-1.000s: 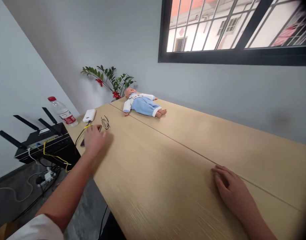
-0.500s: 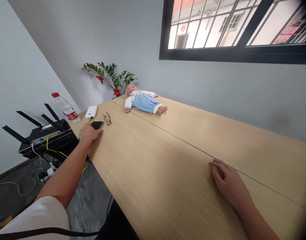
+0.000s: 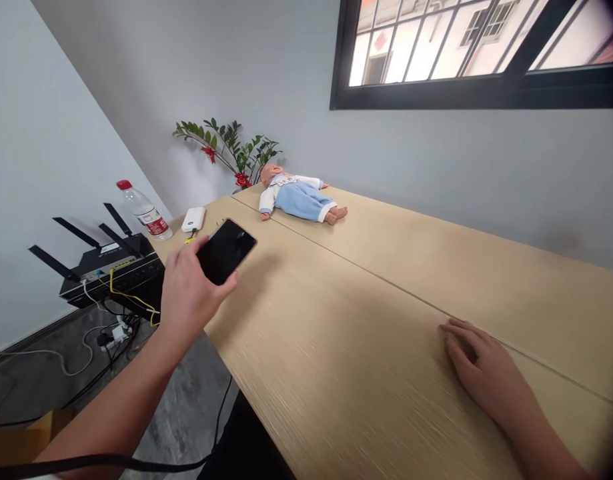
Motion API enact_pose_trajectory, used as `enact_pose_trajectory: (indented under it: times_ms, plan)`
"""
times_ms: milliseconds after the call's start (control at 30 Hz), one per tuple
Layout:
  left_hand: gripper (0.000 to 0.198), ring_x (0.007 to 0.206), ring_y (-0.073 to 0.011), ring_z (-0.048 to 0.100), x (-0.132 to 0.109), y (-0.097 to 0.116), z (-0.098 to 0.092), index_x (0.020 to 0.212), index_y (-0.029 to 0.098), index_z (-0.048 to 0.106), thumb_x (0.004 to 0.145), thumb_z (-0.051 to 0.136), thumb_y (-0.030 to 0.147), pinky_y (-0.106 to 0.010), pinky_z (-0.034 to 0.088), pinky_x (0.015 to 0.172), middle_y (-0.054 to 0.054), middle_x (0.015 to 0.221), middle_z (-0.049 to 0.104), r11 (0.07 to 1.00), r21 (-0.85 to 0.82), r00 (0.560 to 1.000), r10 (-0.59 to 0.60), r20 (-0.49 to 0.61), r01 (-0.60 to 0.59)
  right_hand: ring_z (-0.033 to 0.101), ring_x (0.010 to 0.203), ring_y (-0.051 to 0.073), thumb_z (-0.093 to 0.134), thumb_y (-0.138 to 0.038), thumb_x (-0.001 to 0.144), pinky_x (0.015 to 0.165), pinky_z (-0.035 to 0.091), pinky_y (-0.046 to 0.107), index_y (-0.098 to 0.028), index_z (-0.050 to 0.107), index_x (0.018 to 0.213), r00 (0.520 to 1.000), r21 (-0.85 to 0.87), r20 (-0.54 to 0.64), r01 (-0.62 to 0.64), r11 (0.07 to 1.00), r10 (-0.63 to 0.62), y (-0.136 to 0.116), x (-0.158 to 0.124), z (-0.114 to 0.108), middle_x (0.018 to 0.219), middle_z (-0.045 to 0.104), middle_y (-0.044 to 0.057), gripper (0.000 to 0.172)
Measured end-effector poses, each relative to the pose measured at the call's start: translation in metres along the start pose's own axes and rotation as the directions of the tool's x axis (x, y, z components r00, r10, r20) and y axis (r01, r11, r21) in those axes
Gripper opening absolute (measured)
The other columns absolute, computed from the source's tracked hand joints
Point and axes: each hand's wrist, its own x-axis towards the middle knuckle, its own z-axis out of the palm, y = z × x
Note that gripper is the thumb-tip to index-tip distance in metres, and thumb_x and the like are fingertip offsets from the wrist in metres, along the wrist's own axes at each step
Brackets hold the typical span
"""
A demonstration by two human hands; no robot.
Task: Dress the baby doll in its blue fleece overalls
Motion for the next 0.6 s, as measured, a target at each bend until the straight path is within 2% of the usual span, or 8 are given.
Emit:
enact_pose_trajectory:
  times_ms: [67, 133, 200, 267, 433, 533, 600]
  plan:
    - [0.084, 0.128, -0.0361, 0.054, -0.01, 0.017, -0.014, 0.145, 0.022, 0.045, 0.072, 0.084, 0.042, -0.049, 0.047, 0.11, -0.01, 0.134, 0.061, 0.997, -0.065, 0.999, 0.037, 0.012, -0.036, 0.063, 0.128, 0.036, 0.044, -0.051, 0.091, 0.109, 0.05, 0.057, -0.031, 0.072, 0.105, 1.0, -0.009, 0.007, -0.012, 1.0, 0.012, -0.001, -0.001, -0.001, 0.131, 0.07, 0.017, 0.037]
    - [0.083, 0.127, -0.0362, 0.055, -0.016, 0.025, -0.022, 0.143, 0.025, 0.047, 0.071, 0.085, 0.039, -0.05, 0.048, 0.108, -0.009, 0.131, 0.062, 0.992, -0.113, 0.998, 0.055, 0.015, -0.053, 0.062, 0.13, 0.036, 0.042, -0.051, 0.092, 0.111, 0.05, 0.055, -0.026, 0.072, 0.109, 0.999, -0.026, 0.02, -0.025, 0.999, 0.025, -0.003, -0.001, -0.002, 0.134, 0.069, 0.016, 0.043]
    - [0.08, 0.128, -0.0362, 0.055, -0.019, 0.028, -0.025, 0.141, 0.026, 0.047, 0.071, 0.084, 0.037, -0.051, 0.047, 0.109, -0.009, 0.129, 0.062, 0.989, -0.136, 0.998, 0.064, 0.001, -0.063, 0.061, 0.132, 0.036, 0.04, -0.051, 0.094, 0.113, 0.049, 0.055, -0.019, 0.071, 0.112, 0.999, -0.04, 0.039, -0.027, 0.999, 0.029, -0.004, -0.002, -0.003, 0.136, 0.068, 0.016, 0.048]
    - [0.079, 0.128, -0.036, 0.055, -0.02, 0.025, -0.023, 0.14, 0.026, 0.047, 0.071, 0.084, 0.036, -0.052, 0.047, 0.109, -0.009, 0.129, 0.062, 0.988, -0.139, 0.997, 0.072, -0.018, -0.074, 0.06, 0.132, 0.035, 0.039, -0.05, 0.095, 0.115, 0.047, 0.054, -0.017, 0.072, 0.113, 0.999, -0.052, 0.047, -0.016, 0.999, 0.019, -0.003, -0.002, -0.003, 0.136, 0.068, 0.017, 0.05]
    - [0.077, 0.128, -0.0361, 0.055, -0.016, 0.005, -0.011, 0.139, 0.022, 0.045, 0.072, 0.081, 0.039, -0.052, 0.048, 0.108, -0.011, 0.133, 0.061, 0.994, -0.079, 0.996, 0.079, -0.03, -0.081, 0.062, 0.129, 0.035, 0.039, -0.05, 0.095, 0.113, 0.049, 0.054, -0.016, 0.073, 0.113, 0.999, -0.072, 0.028, 0.017, 0.997, -0.015, 0.003, -0.001, 0.001, 0.134, 0.069, 0.018, 0.051]
    - [0.076, 0.126, -0.038, 0.056, -0.005, -0.021, 0.007, 0.139, 0.018, 0.045, 0.076, 0.077, 0.045, -0.052, 0.049, 0.105, -0.014, 0.133, 0.062, 1.0, 0.014, 0.996, 0.024, 0.082, -0.025, 0.062, 0.129, 0.035, 0.039, -0.05, 0.096, 0.113, 0.049, 0.054, -0.017, 0.072, 0.113, 0.999, -0.069, 0.021, 0.025, 0.997, -0.024, 0.004, -0.002, 0.002, 0.135, 0.068, 0.018, 0.05]
    - [0.076, 0.123, -0.0401, 0.058, 0.005, -0.045, 0.026, 0.139, 0.016, 0.046, 0.077, 0.075, 0.05, -0.051, 0.05, 0.103, -0.017, 0.133, 0.063, 0.994, 0.091, 0.981, -0.068, 0.18, 0.052, 0.062, 0.13, 0.036, 0.039, -0.049, 0.096, 0.113, 0.049, 0.054, -0.017, 0.072, 0.113, 1.0, -0.063, 0.019, 0.022, 0.998, -0.021, 0.002, -0.002, 0.001, 0.136, 0.068, 0.018, 0.049]
